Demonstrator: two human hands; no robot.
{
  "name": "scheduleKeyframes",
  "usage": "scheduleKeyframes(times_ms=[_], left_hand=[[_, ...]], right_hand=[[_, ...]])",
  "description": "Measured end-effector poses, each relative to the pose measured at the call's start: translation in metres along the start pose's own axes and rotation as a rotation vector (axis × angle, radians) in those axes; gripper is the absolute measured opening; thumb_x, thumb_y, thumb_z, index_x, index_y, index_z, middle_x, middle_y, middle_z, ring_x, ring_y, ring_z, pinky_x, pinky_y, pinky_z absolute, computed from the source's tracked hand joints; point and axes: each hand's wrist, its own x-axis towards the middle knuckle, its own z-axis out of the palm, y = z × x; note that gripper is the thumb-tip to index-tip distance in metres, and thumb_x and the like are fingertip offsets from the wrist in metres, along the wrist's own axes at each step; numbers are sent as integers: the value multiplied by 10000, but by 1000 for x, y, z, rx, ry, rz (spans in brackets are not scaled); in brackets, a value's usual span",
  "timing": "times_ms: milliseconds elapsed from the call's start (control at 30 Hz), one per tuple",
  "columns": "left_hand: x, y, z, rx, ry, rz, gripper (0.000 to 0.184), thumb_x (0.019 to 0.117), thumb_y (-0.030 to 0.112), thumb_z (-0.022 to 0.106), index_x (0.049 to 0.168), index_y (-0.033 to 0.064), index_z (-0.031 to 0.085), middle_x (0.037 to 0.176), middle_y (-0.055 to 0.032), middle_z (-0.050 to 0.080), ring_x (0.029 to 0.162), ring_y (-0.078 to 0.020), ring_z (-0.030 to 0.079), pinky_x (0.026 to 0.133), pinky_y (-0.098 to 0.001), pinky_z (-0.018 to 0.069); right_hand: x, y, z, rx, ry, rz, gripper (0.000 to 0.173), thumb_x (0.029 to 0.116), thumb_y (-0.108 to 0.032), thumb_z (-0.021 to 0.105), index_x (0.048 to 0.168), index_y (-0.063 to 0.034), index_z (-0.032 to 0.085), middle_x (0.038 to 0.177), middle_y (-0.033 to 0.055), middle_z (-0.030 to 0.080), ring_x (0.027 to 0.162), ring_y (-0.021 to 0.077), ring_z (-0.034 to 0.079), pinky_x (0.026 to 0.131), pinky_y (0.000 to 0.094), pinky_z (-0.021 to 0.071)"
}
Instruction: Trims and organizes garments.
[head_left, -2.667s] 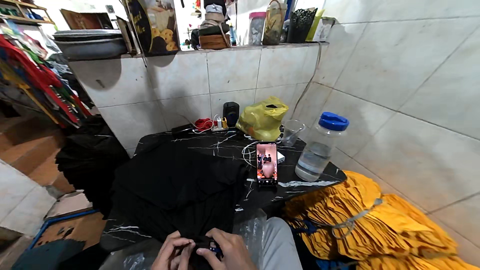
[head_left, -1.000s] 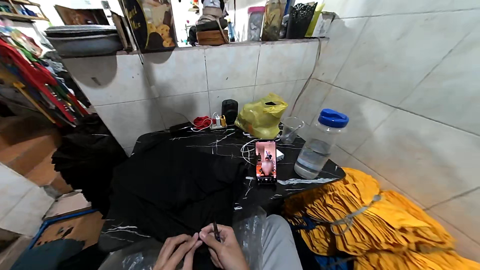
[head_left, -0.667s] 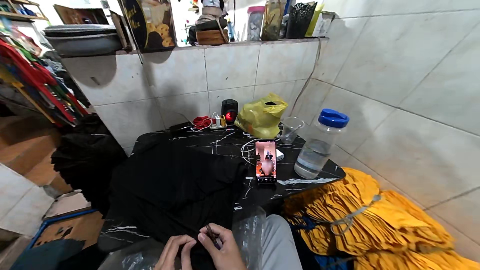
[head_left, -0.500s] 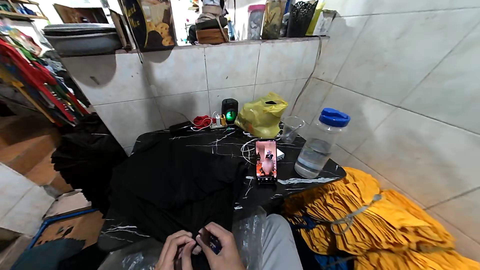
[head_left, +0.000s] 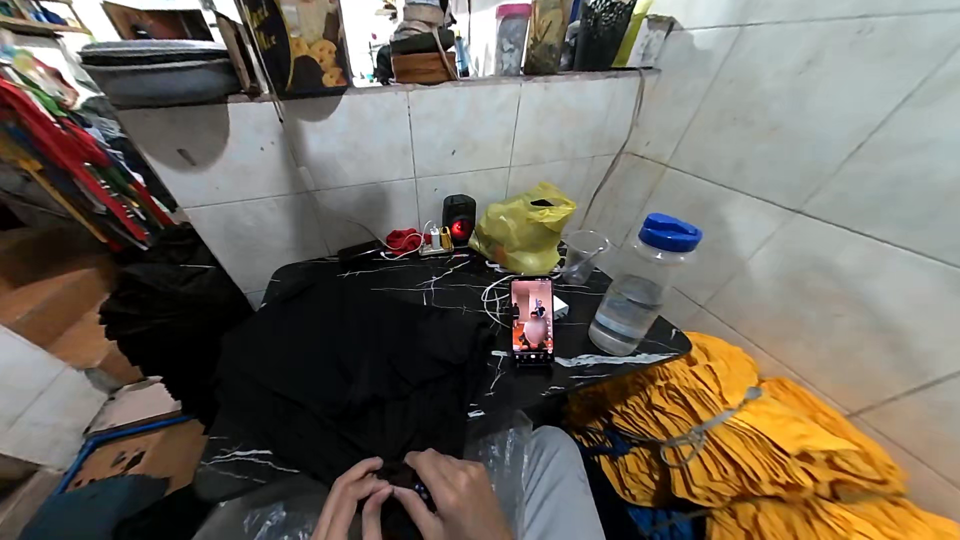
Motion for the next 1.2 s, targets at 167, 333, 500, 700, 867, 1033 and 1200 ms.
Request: scheduleKeyframes(times_ms=[167, 333, 500, 700, 867, 1033, 1200], left_hand=[[0, -2, -1, -86, 19, -49, 92, 1001, 72, 608, 950, 15, 657, 1154, -121, 707, 1100, -145, 688, 943, -293, 589], [1, 2, -1, -76, 58, -87, 113, 1003, 125, 627, 970, 21, 656, 1122, -102, 685, 1068, -129, 672, 907, -278, 587], [0, 9, -23, 41, -537, -154, 144, 974, 124, 676, 1047, 61, 783, 1021, -88, 742, 946, -166, 713, 892, -345, 593], [12, -1, -37, 86, -237, -51, 108, 945, 133, 732, 1002, 64, 793, 995, -49, 769, 974, -114, 721, 921, -303, 591], [21, -9, -17, 69, -136, -80, 312, 1038, 237, 567, 1025, -6, 763, 1101, -130, 740, 1213, -244, 627, 1094, -382, 466], [29, -10, -2, -272, -124, -146, 426, 1123, 229, 326, 1198, 32, 696, 1208, -94, 722, 1236, -241, 630, 1124, -436, 477], [33, -8, 4, -247, -36, -198, 353, 987, 160, 656, 1278, -21, 570, 1209, -101, 678, 1125, -211, 667, 999, -380, 569]], right_hand=[[0, -3, 7, -62, 65, -19, 298, 1048, -367, 580, 998, -111, 724, 749, 8, 659, 641, 136, 661, 556, 306, 553], [8, -11, 13, 577, 62, 445, 317, 951, -331, 741, 1114, -59, 748, 814, 19, 705, 672, 75, 629, 639, 276, 553], [11, 10, 16, 940, 13, 455, 162, 960, -149, 712, 1015, 1, 740, 1006, 63, 714, 913, 98, 680, 795, 273, 595], [10, -1, 9, 938, 96, 485, 124, 964, -83, 690, 1041, 9, 724, 955, 56, 725, 846, 88, 683, 758, 253, 587], [8, -19, 9, 846, 151, 357, 120, 918, -7, 722, 1026, 45, 733, 945, 100, 743, 823, 132, 720, 772, 284, 628], [12, 8, -1, 803, 271, 425, 98, 970, -66, 659, 998, 2, 724, 872, 56, 735, 784, 142, 709, 725, 298, 616], [8, 27, -6, 738, 312, 519, 81, 969, -44, 635, 970, -2, 704, 829, 55, 713, 721, 121, 676, 636, 233, 570]])
